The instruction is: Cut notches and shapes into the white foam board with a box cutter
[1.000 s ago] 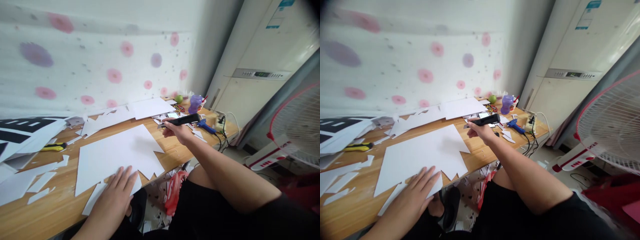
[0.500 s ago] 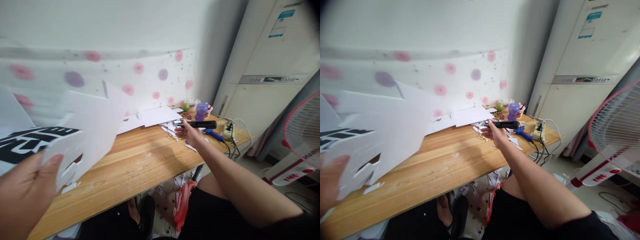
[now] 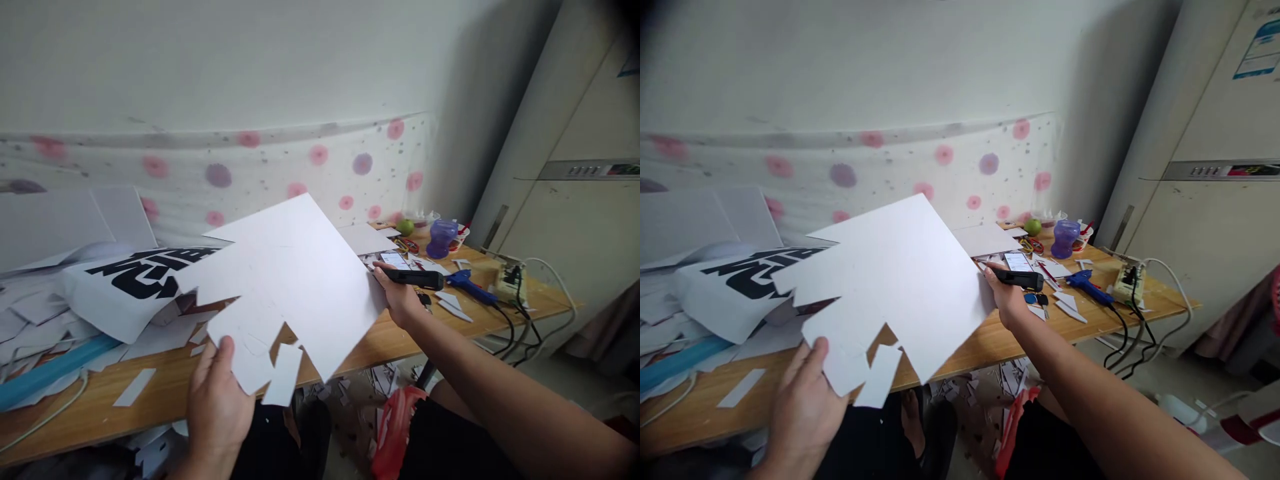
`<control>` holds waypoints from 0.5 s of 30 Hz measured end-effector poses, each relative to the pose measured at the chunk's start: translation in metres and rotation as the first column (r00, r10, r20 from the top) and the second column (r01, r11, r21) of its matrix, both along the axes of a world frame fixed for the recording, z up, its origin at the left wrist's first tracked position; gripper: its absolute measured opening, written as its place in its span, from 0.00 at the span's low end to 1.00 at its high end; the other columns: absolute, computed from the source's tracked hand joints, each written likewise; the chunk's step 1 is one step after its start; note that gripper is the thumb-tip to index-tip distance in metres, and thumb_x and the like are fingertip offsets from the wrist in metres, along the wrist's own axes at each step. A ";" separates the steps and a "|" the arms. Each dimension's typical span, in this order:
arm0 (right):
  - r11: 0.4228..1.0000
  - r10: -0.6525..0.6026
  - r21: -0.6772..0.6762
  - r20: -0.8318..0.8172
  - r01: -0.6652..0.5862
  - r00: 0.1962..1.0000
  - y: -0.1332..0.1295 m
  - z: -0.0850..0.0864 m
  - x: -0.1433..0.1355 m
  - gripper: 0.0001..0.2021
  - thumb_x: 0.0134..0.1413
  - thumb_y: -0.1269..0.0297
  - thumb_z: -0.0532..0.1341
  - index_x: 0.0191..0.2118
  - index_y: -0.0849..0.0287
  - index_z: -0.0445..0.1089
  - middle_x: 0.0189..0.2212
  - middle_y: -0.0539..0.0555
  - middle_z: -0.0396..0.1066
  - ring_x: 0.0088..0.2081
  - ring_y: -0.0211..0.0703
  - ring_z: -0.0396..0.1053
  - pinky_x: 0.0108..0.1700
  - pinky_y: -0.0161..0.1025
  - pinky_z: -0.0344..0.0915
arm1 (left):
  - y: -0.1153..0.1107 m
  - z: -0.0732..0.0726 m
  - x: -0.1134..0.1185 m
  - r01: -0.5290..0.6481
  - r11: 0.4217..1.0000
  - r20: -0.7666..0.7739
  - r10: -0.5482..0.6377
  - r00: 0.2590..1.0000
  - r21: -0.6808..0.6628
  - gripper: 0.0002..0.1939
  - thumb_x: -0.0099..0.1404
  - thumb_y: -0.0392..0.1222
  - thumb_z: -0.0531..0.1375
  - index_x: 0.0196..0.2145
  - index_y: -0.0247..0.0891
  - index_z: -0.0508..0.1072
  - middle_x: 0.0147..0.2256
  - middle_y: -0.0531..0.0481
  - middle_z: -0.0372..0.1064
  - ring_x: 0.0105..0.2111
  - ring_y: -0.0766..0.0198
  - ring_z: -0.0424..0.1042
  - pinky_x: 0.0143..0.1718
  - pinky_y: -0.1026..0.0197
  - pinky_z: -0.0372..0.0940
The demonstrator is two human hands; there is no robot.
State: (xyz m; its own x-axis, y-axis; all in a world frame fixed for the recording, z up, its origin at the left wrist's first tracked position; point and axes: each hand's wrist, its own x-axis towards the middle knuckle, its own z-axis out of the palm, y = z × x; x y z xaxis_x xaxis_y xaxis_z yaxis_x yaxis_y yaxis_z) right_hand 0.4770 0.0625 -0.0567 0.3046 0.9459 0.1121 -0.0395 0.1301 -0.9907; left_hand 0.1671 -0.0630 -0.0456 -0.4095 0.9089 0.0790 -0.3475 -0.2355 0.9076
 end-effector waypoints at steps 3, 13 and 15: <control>0.997 -0.069 0.027 0.044 0.068 0.997 0.010 -0.008 0.014 0.33 0.44 0.36 0.71 0.52 0.52 0.77 0.56 0.61 0.79 0.60 0.67 0.72 0.55 0.54 0.73 | -0.011 -0.013 0.016 0.118 0.992 0.067 -0.116 0.991 -0.037 0.42 0.57 0.57 0.77 0.65 0.51 0.70 0.55 0.46 0.80 0.57 0.42 0.77 0.57 0.47 0.76; 1.000 -0.014 -0.018 0.146 0.017 0.989 0.045 -0.010 0.053 0.28 0.36 0.45 0.75 0.45 0.53 0.79 0.39 0.56 0.80 0.41 0.55 0.75 0.43 0.49 0.73 | 0.039 -0.004 -0.055 0.572 0.782 0.260 -0.515 0.816 -0.247 0.56 0.37 0.74 0.79 0.56 0.32 0.79 0.57 0.34 0.78 0.60 0.27 0.72 0.53 0.43 0.77; 1.000 0.012 -0.031 0.171 -0.007 0.985 0.053 -0.011 0.052 0.28 0.37 0.46 0.75 0.46 0.52 0.79 0.38 0.55 0.80 0.40 0.54 0.75 0.42 0.48 0.73 | 0.059 -0.008 -0.057 0.600 0.745 0.306 -0.522 0.796 -0.291 0.47 0.36 0.62 0.84 0.49 0.29 0.81 0.51 0.31 0.80 0.56 0.27 0.76 0.54 0.37 0.77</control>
State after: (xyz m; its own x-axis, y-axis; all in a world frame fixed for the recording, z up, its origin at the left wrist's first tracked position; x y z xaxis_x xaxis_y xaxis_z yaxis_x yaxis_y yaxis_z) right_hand 0.5291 0.1159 -0.0682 0.2742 0.9524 0.1336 0.1302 0.1009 -0.9863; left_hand 0.1104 -0.0041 -0.0536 0.2132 0.9236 -0.3185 -0.4869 0.3831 0.7850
